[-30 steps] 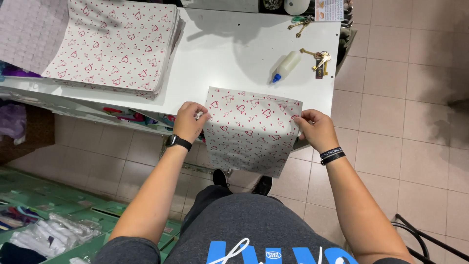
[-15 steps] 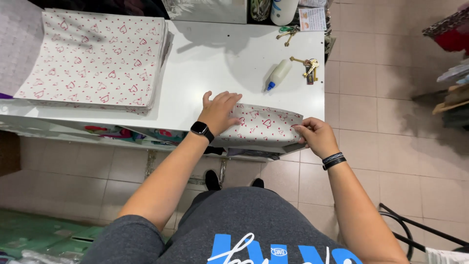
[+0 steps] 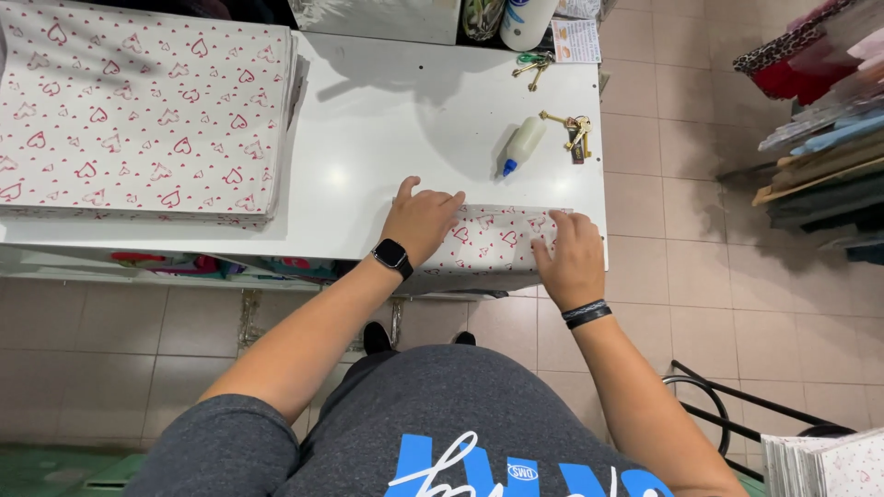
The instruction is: The person is gluing and folding patterned paper sheets to assemble paper bags.
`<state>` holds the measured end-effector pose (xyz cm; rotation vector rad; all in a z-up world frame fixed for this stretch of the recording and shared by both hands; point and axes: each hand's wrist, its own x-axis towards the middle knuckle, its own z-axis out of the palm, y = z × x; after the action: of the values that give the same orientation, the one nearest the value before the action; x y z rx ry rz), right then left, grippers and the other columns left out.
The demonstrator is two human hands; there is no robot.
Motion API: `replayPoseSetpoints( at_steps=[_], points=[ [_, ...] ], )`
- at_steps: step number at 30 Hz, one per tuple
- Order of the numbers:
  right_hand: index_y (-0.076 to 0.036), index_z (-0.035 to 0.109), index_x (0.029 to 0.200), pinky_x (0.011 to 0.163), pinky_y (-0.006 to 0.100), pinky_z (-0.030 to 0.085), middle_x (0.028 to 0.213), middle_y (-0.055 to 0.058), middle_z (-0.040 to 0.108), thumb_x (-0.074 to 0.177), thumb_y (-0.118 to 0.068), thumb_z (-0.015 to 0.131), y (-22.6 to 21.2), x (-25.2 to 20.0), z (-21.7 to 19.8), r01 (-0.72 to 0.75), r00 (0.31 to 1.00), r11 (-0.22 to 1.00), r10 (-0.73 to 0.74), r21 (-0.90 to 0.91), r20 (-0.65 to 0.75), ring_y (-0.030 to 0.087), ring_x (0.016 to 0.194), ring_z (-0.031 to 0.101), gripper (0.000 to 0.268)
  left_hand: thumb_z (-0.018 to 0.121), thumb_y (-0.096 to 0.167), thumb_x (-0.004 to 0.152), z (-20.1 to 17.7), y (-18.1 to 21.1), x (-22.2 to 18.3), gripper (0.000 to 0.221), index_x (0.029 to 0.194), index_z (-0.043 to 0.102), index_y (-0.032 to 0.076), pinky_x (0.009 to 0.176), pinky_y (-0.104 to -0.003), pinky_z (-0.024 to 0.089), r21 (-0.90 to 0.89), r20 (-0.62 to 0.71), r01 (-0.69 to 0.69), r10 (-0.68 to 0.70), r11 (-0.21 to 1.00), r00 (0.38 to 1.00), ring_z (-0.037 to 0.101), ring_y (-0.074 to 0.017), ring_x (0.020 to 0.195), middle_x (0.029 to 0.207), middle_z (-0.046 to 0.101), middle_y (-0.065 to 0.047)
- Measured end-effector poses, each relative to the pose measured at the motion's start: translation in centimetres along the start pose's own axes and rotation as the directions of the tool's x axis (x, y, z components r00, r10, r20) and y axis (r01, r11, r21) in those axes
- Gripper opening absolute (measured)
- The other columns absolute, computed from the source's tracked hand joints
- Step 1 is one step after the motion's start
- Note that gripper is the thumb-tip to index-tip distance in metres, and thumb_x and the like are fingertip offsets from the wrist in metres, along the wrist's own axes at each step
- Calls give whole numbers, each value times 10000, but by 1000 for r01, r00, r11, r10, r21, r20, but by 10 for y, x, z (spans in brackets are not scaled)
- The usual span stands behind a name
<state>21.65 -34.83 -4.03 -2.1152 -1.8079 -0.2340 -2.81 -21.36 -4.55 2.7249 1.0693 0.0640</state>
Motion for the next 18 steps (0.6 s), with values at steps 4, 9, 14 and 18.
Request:
replayPoseSetpoints(
  at_steps=[4,9,14,18],
  points=[
    [-92,584,1388,1023,393,418,1341,132,563,898,-213,760,-36,10,12,174,981,984,-176,-35,-86,264,1260,534,535,525,259,1074,34,-9,7,367,1421,578,153,1223,-479,228,25,-53,-54,55,998,997,635,-175,1247,1298,699,-52],
    [-90,515,1495,1174,424,292,1490,140,531,1014,-220,597,-65,21,39,320,946,947,-322,-38,-45,256,1412,466,505,562,245,1059,50,-14,9,359,1383,603,97,1218,-470,260,78,-138,-118,128,990,982,644,-214,1240,1287,696,-96],
    [-155,590,1436,1177,398,301,1425,52,605,1032,-255,582,-68,16,54,346,932,934,-353,-84,-79,192,1376,515,416,590,188,1024,49,-13,-3,364,1369,607,75,1204,-462,306,135,-240,-189,217,973,946,676,-247,1192,1263,712,-127],
    [-203,672,1341,1145,389,342,1292,-5,687,1028,-292,613,-67,14,61,350,924,933,-359,-85,-134,154,1280,593,331,642,141,978,59,-18,-3,353,1321,645,61,1193,-458,342,174,-332,-242,288,955,898,689,-269,1168,1246,719,-145]
  ],
)
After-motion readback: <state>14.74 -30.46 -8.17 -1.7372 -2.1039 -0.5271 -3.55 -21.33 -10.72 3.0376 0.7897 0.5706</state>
